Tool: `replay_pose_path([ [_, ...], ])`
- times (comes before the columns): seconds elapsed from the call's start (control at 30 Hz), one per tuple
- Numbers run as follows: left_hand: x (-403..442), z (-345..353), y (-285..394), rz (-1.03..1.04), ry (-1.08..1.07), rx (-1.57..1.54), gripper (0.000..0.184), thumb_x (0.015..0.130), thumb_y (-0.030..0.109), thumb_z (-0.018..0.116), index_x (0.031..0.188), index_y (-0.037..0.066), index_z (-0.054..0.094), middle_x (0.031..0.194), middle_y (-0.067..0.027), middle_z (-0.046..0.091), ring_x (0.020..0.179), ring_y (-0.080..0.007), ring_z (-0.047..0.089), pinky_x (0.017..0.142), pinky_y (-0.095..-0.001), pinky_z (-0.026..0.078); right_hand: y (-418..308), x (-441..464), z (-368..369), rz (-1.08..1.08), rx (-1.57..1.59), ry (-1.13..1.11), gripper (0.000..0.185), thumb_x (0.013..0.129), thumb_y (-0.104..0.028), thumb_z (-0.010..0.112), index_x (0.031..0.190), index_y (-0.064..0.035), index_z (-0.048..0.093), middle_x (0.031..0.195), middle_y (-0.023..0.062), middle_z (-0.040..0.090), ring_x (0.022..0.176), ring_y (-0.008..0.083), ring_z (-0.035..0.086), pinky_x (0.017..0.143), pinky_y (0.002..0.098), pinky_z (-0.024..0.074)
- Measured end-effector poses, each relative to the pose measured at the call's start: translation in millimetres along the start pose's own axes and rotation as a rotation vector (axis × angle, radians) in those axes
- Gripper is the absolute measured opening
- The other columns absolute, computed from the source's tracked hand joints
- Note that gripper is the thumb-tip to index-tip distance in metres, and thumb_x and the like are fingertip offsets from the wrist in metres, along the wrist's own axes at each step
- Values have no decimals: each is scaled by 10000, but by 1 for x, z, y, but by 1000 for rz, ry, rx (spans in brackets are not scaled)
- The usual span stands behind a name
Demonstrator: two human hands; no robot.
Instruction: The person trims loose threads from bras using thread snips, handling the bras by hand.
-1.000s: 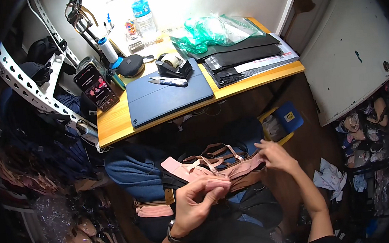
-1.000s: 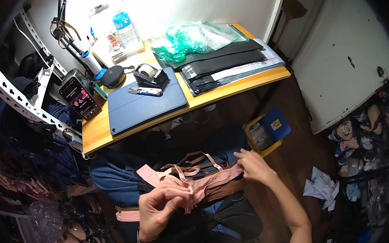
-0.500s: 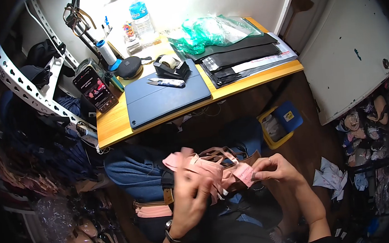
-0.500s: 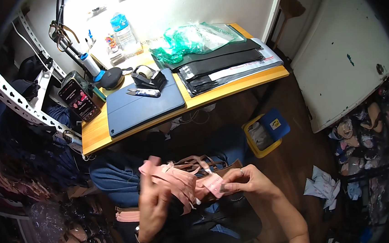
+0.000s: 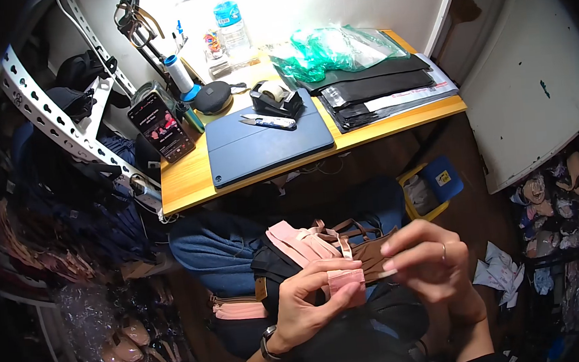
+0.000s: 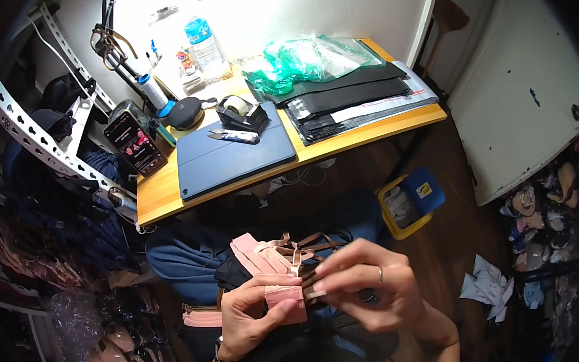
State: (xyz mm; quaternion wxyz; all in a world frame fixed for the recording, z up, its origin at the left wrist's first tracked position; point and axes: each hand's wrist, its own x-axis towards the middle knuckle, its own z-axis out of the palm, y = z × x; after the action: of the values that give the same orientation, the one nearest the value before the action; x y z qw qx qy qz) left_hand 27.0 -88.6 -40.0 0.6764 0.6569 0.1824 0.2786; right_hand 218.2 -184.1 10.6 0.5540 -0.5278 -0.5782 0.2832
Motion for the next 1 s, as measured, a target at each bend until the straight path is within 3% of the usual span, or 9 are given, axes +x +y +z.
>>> replay_pose_path([
  [0.17, -2, 6, 7, -70, 45, 73, 152, 806, -56, 653, 958, -56, 657, 1021, -96, 620, 924, -143, 615, 815, -237, 485, 17, 8, 21, -115, -123, -26, 292, 672, 120, 707, 940, 6, 685, 847, 144, 652, 760, 201, 652, 665, 282, 532],
  [0.3, 0, 6, 8, -68, 41, 117, 95, 832, -50, 628, 926, -62, 628, 954, -79, 601, 874, -125, 610, 771, -227, 496, 19, 9, 25, -136, -212, -70, 320, 676, 125, 695, 971, 0, 677, 821, 131, 659, 687, 185, 650, 602, 263, 534],
  [0.83, -2, 8, 5, -54, 55, 114, 134, 817, -94, 581, 944, -61, 611, 904, -122, 608, 827, -174, 618, 711, -254, 486, 17, 9, 28, -142, -295, -76, 344, 645, 127, 683, 959, -14, 682, 785, 114, 659, 647, 186, 645, 574, 261, 532],
  [1.0, -1, 7, 4, 2, 38, 168, 136, 814, -97, 579, 942, -64, 611, 890, -121, 605, 795, -169, 611, 686, -248, 476, 12, 15, 20, -117, -265, -179, 339, 641, 126, 684, 950, -15, 681, 773, 104, 651, 656, 196, 651, 581, 263, 529],
])
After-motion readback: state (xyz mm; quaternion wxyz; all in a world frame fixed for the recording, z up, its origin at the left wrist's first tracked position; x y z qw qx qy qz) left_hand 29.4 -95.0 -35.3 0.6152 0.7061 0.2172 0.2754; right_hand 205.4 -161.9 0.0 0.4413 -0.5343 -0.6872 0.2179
